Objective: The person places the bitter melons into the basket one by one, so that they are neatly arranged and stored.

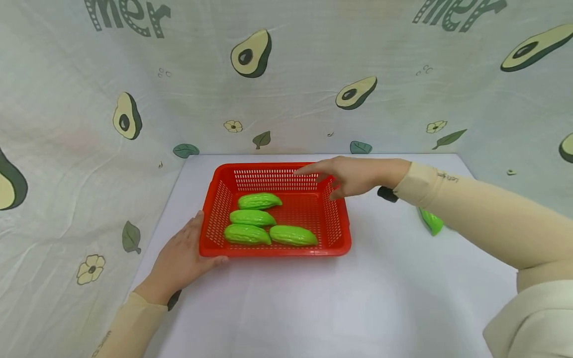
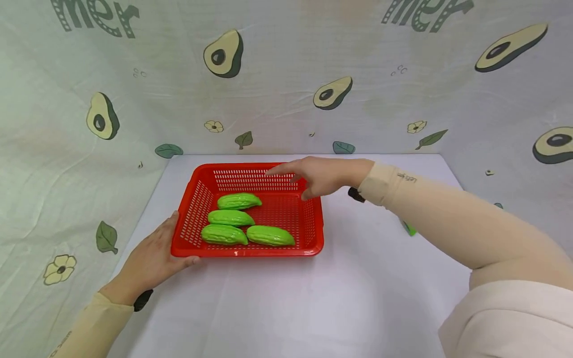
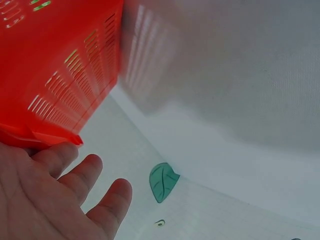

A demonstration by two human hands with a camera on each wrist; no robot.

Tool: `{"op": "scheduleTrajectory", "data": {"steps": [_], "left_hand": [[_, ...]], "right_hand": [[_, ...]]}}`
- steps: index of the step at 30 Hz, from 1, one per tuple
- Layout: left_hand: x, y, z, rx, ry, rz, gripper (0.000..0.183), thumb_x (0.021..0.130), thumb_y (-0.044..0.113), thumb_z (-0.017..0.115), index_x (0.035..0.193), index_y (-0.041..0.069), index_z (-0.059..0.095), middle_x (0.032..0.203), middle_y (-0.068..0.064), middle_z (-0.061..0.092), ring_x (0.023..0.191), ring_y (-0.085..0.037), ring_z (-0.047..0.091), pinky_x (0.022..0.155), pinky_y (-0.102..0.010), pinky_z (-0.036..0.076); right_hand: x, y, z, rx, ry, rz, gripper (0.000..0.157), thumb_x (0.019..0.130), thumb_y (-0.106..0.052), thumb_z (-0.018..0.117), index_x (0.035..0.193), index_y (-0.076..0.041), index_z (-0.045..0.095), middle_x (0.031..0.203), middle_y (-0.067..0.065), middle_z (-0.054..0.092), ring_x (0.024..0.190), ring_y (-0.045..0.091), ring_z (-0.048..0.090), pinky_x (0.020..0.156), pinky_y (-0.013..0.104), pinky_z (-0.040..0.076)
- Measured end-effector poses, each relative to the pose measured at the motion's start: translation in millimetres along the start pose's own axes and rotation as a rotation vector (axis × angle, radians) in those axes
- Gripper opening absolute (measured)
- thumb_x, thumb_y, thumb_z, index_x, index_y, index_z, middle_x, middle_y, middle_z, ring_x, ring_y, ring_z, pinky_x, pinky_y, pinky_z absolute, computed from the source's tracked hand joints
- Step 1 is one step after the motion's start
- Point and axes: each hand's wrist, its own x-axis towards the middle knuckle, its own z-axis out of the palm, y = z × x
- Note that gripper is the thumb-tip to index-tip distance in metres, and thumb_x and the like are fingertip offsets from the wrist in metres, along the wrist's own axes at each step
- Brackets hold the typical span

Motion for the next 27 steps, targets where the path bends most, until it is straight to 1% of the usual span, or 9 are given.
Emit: {"op": "scheduleTrajectory", "data": {"steps": [1,5,7,10,15,19,21,24,27], "left_hand": [[-0.2,-0.4,0.5,0.001,0.003,0.001,0.126,0.075,0.066,0.076,0.158,-0.003,0.011,0.157,-0.026,0.03,0.139,-0.044,0.034,0.108,-0.059,0.035],[-0.2,-1.5,1.1,0.003,0.005,-0.002,0.126,0.075,0.066,0.076,0.158,-0.002,0.01,0.156,-0.026,0.031,0.139,-0.044,0.035,0.108,-0.06,0.035],[0.2,-1.7,1.1,0.002,0.001,-0.008,0.126,0.075,0.066,0.076,0.158,-0.001,0.009,0.156,-0.026,0.03,0.139,-0.045,0.035,0.107,-0.061,0.035],[0.5,-1.7,1.3,-0.002,-0.004,-0.014,0.127,0.075,0.066,0.076,0.158,0.0,0.008,0.156,-0.026,0.03,0.139,-0.044,0.034,0.107,-0.061,0.035],[-0.2,-2.1,2.2,-0.005,-0.003,-0.013,0.127,0.075,0.066,0.076,0.158,0.0,0.008,0.157,-0.025,0.029,0.14,-0.044,0.034,0.108,-0.06,0.035],[-0.5,-2.2,1.9,-0.01,-0.004,-0.005,0.126,0.075,0.065,0.076,0.158,-0.002,0.01,0.157,-0.025,0.029,0.14,-0.044,0.034,0.108,-0.06,0.034],[-0.6,-2.1,1.7,-0.013,-0.007,-0.005,0.125,0.075,0.065,0.077,0.157,-0.003,0.011,0.157,-0.026,0.029,0.14,-0.044,0.033,0.108,-0.06,0.034],[-0.6,-2.3,1.1,-0.013,-0.009,-0.007,0.125,0.075,0.065,0.077,0.157,-0.004,0.011,0.156,-0.026,0.03,0.14,-0.044,0.033,0.109,-0.06,0.034],[-0.4,-2.8,0.6,-0.005,-0.01,-0.006,0.126,0.075,0.067,0.075,0.157,-0.004,0.01,0.156,-0.026,0.03,0.14,-0.044,0.034,0.108,-0.059,0.035]], "right_hand": [[-9.3,2.3,-6.0,0.003,0.031,0.012,0.087,0.086,0.003,0.071,0.156,-0.033,0.034,0.154,-0.007,0.038,0.126,0.022,0.052,0.083,0.03,0.057],[-48.7,16.8,-24.1,0.02,0.146,0.06,0.087,0.086,0.003,0.073,0.155,-0.034,0.033,0.154,-0.006,0.038,0.126,0.024,0.053,0.089,0.04,0.056],[-67.2,28.5,-27.4,0.037,0.188,0.094,0.087,0.087,0.002,0.073,0.156,-0.032,0.033,0.155,-0.005,0.036,0.128,0.027,0.053,0.092,0.045,0.054],[-91.9,48.2,-24.9,0.05,0.23,0.187,0.085,0.088,-0.001,0.073,0.156,-0.033,0.032,0.154,-0.001,0.038,0.128,0.029,0.053,0.094,0.047,0.053],[-128.4,83.9,-6.6,0.054,0.273,0.327,0.086,0.088,-0.006,0.076,0.156,-0.03,0.031,0.151,0.01,0.042,0.126,0.035,0.054,0.094,0.05,0.052],[-155.8,112.8,13.9,0.042,0.293,0.376,0.086,0.088,-0.01,0.078,0.158,-0.022,0.028,0.149,0.019,0.043,0.122,0.042,0.056,0.094,0.055,0.05],[-168.5,124.9,24.8,0.01,0.297,0.406,0.086,0.088,-0.014,0.078,0.158,-0.019,0.028,0.147,0.022,0.045,0.12,0.044,0.057,0.094,0.057,0.05],[-183.4,138.9,41.1,-0.03,0.298,0.454,0.084,0.09,-0.017,0.075,0.158,-0.014,0.026,0.145,0.028,0.045,0.118,0.047,0.057,0.093,0.061,0.047],[-193.5,149.2,55.5,-0.065,0.304,0.51,0.082,0.093,-0.021,0.073,0.158,-0.011,0.024,0.144,0.032,0.044,0.118,0.05,0.056,0.094,0.066,0.043]]}}
